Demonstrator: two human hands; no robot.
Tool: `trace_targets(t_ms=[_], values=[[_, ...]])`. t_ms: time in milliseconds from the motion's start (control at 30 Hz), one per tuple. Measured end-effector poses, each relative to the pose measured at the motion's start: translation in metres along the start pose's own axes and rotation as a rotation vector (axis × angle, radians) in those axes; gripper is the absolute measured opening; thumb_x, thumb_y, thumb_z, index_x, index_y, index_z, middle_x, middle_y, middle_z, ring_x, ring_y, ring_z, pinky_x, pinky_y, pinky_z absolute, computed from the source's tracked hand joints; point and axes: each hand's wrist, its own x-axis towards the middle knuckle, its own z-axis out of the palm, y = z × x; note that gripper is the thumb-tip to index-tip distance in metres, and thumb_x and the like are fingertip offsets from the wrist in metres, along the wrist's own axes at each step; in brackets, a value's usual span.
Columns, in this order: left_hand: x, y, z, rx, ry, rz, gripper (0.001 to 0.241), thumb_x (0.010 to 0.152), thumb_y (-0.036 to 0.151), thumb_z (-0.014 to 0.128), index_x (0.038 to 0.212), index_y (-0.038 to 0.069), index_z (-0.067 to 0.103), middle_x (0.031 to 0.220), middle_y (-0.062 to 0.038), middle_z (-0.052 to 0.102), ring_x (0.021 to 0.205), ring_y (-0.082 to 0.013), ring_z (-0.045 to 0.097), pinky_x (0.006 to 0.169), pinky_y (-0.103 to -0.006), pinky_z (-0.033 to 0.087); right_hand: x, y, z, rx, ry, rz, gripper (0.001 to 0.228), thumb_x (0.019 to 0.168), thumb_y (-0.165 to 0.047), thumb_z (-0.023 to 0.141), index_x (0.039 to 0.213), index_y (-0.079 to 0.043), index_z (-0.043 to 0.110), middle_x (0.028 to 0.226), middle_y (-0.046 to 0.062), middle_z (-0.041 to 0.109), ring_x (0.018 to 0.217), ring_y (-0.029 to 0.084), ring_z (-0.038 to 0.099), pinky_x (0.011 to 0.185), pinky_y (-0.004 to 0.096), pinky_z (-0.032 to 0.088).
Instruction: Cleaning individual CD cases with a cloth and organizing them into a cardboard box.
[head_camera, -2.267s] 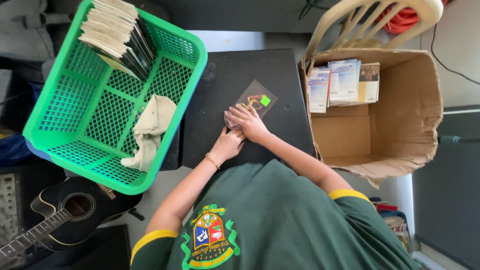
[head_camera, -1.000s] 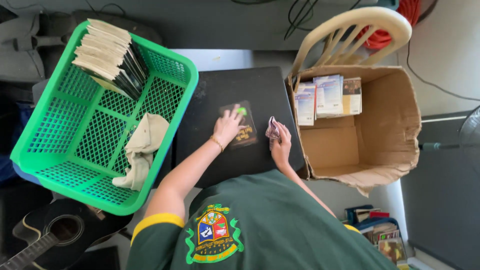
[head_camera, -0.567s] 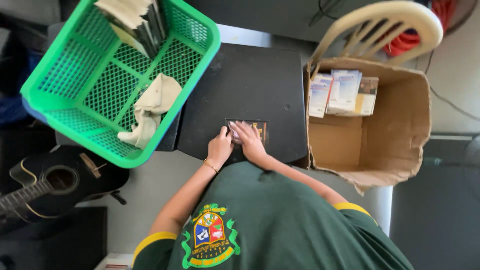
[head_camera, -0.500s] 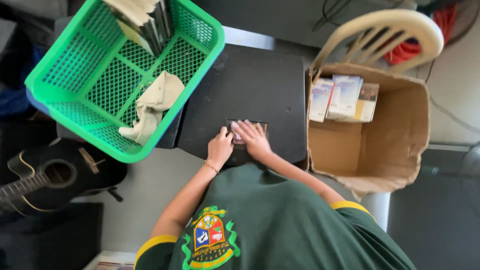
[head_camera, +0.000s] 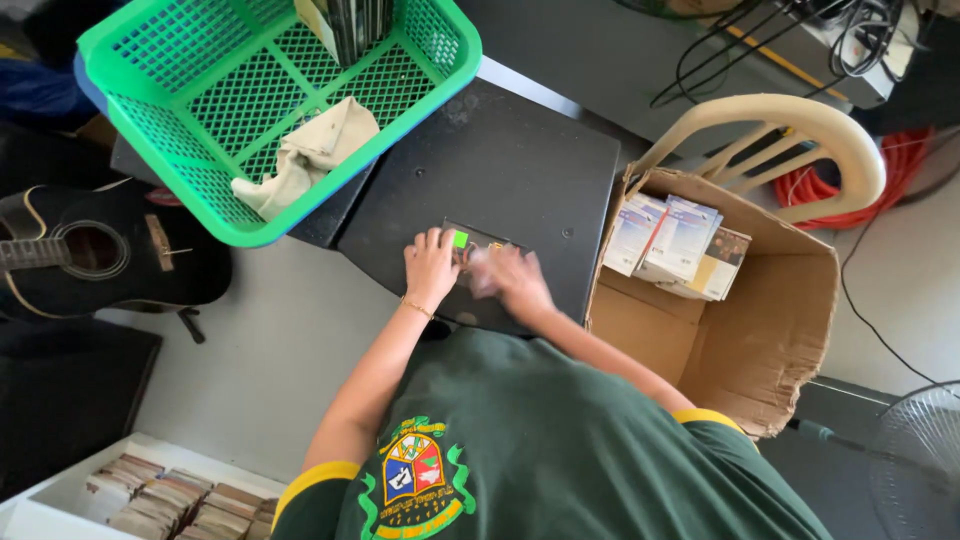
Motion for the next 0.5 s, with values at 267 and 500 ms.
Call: trace_targets(t_ms=[267, 500], values=[[0.06, 0.04, 0.029, 0.039, -0.146, 0.433, 0.129, 0.029, 0.045, 0.1, 0.143, 0.019, 0.046, 0.128, -0.008, 0.063, 0.124, -0.0265, 0.051, 0.105, -0.0603, 0.043, 0.034, 0.065, -0.068, 0.571, 0.022, 0.675, 0.084, 0.088, 0.001, 0.051, 0.159, -0.042, 0.037, 0.163, 0.0, 0.038, 0.153, 0.036, 0.027, 0.114, 0.074, 0.025], [0.08, 0.054, 0.006, 0.054, -0.208, 0.373, 0.125, 0.016, 0.042, 0.103, 0.124, 0.007, 0.052, 0.116, -0.01, 0.046, 0.116, -0.0294, 0.046, 0.095, -0.0557, 0.05, 0.029, 0.039, -0.124, 0.827, 0.133, 0.981, 0.071, 0.092, 0.002, 0.046, 0.15, -0.039, 0.051, 0.144, 0.017, 0.06, 0.14, 0.039, 0.048, 0.121, 0.053, 0.035]])
